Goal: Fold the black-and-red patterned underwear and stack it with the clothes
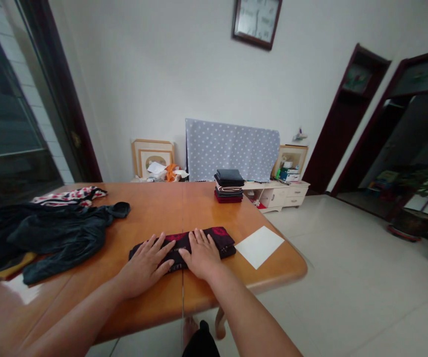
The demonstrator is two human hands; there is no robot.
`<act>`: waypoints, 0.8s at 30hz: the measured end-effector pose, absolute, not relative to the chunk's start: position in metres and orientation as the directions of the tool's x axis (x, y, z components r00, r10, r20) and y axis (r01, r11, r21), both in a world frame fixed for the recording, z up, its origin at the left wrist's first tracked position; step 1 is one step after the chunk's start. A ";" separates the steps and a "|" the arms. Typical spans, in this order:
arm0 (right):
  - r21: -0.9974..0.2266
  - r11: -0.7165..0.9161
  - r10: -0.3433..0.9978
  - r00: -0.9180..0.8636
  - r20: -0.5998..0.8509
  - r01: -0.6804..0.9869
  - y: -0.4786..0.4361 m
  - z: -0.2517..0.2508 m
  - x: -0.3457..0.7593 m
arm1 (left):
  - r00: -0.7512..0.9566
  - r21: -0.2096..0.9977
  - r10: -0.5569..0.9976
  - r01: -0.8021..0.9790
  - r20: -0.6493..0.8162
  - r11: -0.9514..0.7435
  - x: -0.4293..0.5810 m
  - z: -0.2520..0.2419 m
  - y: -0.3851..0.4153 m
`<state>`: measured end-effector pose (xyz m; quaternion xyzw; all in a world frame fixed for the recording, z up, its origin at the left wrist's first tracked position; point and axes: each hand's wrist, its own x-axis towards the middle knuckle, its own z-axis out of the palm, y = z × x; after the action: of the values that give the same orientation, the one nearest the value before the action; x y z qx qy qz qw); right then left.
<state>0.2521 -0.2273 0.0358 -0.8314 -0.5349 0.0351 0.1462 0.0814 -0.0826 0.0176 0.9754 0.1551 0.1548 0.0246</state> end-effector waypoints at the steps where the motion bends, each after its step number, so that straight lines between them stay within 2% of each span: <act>1: -0.276 -0.418 0.888 0.454 0.079 0.866 -0.232 0.032 0.259 | 0.903 0.099 0.311 0.295 0.297 -0.950 0.081 0.017 -0.083; 6: -0.240 -0.614 0.765 0.641 0.050 0.752 -0.259 0.021 0.293 | 0.900 0.115 0.315 0.294 0.302 -0.949 0.081 0.019 -0.084; 10: -0.237 -0.670 0.710 0.701 0.070 0.703 -0.266 0.014 0.298 | 0.906 0.133 0.325 0.299 0.273 -0.945 0.081 0.020 -0.085; 14: -0.247 -0.658 0.712 0.695 0.104 0.711 -0.266 0.010 0.298 | 0.913 0.166 0.337 0.305 0.229 -0.938 0.081 0.024 -0.082; 18: -0.329 -0.587 0.726 0.661 0.191 0.740 -0.275 0.012 0.311 | 0.924 0.193 0.340 0.306 0.177 -0.932 0.089 0.043 -0.078; 21: -0.402 -0.558 0.646 0.684 0.339 0.726 -0.284 0.013 0.325 | 0.915 0.192 0.320 0.278 0.246 -0.941 0.106 0.061 -0.083; 24: -0.496 -0.527 0.573 0.720 0.392 0.690 -0.289 0.010 0.334 | 0.909 0.154 0.270 0.231 0.318 -0.961 0.125 0.067 -0.093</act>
<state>0.3342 -0.2892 0.0102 -0.8692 -0.3634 -0.0902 0.3231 0.1245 -0.0925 0.0672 0.9754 0.1285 0.1702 0.0564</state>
